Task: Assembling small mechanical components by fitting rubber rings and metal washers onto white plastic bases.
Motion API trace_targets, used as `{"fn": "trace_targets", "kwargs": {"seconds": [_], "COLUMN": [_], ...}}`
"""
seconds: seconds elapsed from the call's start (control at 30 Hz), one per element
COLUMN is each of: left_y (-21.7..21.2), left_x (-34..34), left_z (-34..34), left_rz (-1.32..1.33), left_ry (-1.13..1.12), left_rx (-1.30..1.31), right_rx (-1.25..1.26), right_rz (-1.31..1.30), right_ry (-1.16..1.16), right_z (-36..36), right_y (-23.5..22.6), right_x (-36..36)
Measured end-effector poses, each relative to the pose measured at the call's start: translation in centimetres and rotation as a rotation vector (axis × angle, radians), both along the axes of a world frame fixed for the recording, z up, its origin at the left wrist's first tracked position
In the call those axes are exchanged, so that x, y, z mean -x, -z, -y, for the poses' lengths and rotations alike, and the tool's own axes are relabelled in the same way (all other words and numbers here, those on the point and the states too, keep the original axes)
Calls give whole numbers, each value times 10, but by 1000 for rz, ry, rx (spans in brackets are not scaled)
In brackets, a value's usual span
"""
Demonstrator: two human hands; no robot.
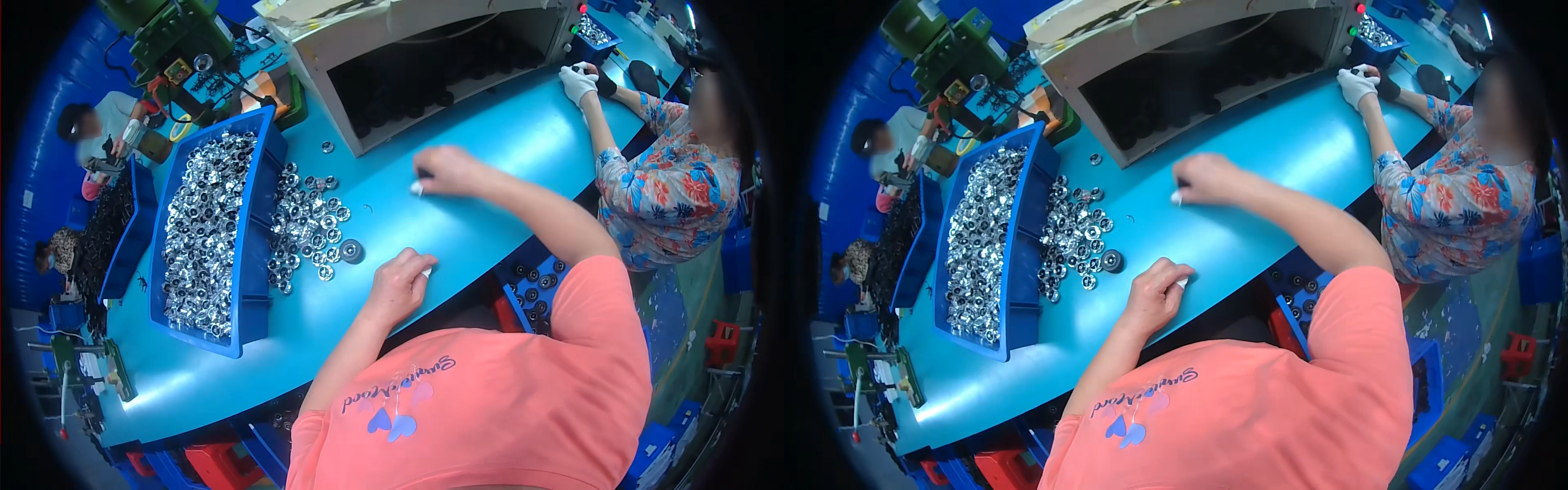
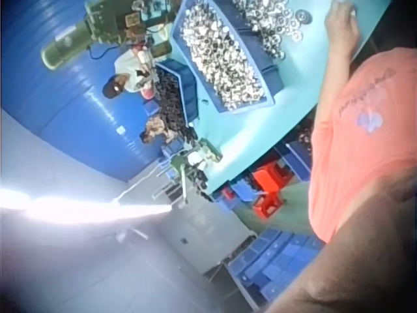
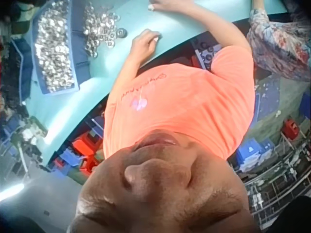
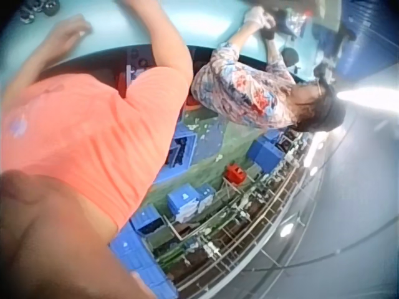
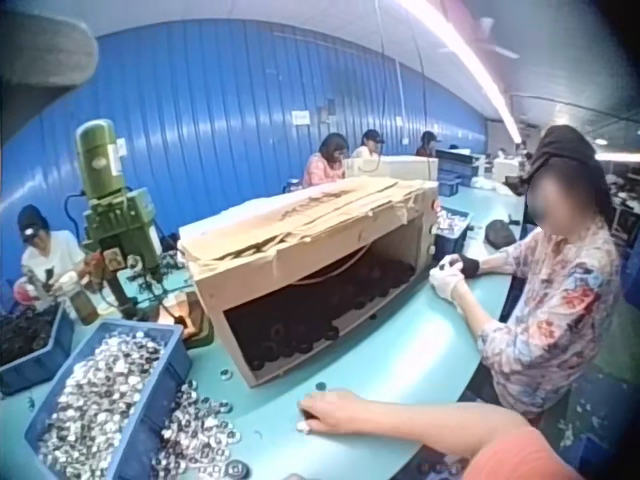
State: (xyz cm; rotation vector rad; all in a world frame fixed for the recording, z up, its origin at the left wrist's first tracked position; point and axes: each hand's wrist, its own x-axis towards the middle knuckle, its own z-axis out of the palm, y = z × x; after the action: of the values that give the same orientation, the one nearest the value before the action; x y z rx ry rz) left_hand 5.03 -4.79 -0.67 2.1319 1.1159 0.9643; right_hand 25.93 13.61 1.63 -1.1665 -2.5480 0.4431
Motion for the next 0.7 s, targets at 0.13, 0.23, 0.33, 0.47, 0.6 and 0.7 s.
{"fn": "trace_targets", "kwargs": {"seconds": [0.13,0.23,0.33,0.47,0.6,0.7], "left_y": [-2,-2,0,0,-1,-2], "left_x": [-1,-2,-2,-1,-4,-4], "left_z": [2,2,2,3,2,2], "left_rz": [8,12,20,18,30,24], "left_ry": [-8,9,7,-1,0,-5], "left_rx": [-3,13,28,33,9,17], "right_rx": [278,17,45,43,-181,-90], "right_rz": [-973,-1114,-658,-387,-124,-154], "right_ry": [359,616,545,465,264,287], "right_z": [-95,-115,-93,-21,-8,-18], "right_y": [-39,-48,-3,17,35,39], "right_x": [-45,-74,-81,-36,-21,-15]}}
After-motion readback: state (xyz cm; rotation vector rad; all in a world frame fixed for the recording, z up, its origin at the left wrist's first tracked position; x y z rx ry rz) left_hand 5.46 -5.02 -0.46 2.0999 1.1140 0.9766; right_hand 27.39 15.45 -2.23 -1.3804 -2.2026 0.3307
